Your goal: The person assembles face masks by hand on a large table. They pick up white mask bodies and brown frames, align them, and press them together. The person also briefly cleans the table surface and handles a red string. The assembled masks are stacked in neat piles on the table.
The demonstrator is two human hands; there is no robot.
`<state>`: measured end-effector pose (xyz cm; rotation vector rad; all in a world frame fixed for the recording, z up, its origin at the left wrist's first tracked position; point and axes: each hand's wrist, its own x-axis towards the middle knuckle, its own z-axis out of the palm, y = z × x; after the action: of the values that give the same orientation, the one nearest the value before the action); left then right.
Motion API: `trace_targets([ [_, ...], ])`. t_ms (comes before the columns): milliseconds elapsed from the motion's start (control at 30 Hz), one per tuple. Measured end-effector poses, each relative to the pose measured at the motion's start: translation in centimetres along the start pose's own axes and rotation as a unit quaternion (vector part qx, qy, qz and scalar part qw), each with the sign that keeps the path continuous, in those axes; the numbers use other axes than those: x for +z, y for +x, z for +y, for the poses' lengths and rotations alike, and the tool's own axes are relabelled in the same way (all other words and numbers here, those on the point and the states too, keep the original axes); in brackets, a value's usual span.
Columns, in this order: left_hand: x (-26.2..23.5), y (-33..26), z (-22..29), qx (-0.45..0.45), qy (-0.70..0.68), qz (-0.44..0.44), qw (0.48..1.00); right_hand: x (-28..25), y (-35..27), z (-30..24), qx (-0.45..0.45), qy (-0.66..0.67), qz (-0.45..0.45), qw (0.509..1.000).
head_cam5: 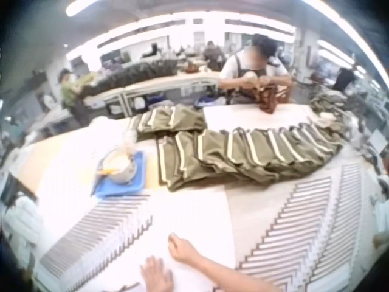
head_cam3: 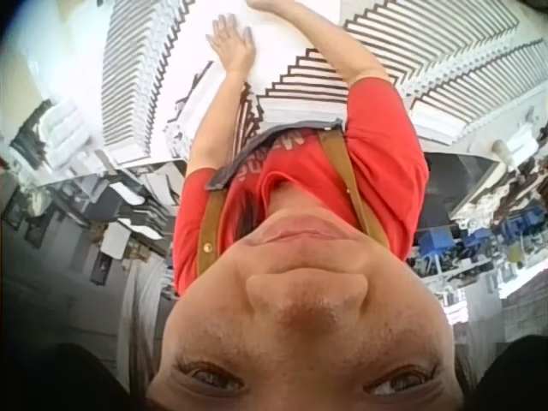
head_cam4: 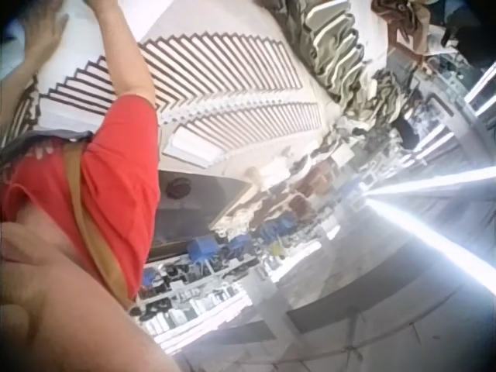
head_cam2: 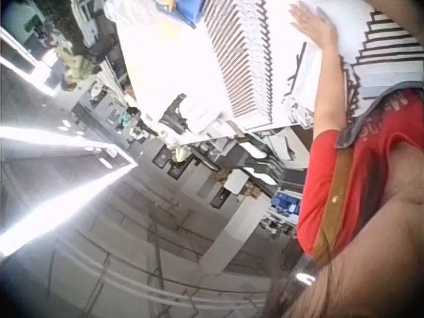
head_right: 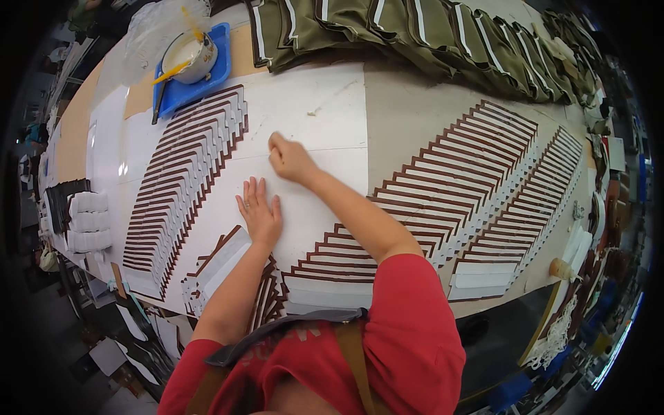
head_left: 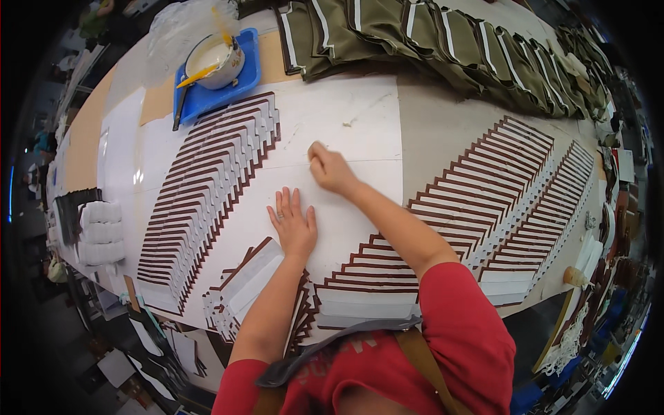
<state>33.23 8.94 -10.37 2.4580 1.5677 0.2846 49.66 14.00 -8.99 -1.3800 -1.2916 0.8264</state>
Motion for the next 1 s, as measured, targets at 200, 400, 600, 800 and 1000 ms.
trace_targets([
  [200, -0.2, -0.2, 0.1, 0.017, -0.029, 0.013, 0.999, -3.8, 2.3, 1.0, -0.090, -0.124, 0.115, 0.981],
  [400, -0.4, -0.2, 0.1, 0.017, -0.031, 0.027, 0.999, -14.1, 4.3, 5.9, -0.085, -0.441, 0.158, 0.880],
  [600, 0.0, -0.1, -0.1, 0.020, -0.010, 0.030, 0.999, -9.9, 3.9, 6.0, -0.095, -0.440, 0.143, 0.882],
  [800, -0.2, -0.1, -0.2, 0.011, -0.016, 0.023, 1.000, -6.2, 3.2, 3.6, -0.086, -0.316, 0.114, 0.938],
  [1000, -0.1, -0.2, 0.2, 0.019, -0.016, 0.025, 0.999, -10.8, 4.1, 7.0, -0.049, -0.530, 0.223, 0.816],
])
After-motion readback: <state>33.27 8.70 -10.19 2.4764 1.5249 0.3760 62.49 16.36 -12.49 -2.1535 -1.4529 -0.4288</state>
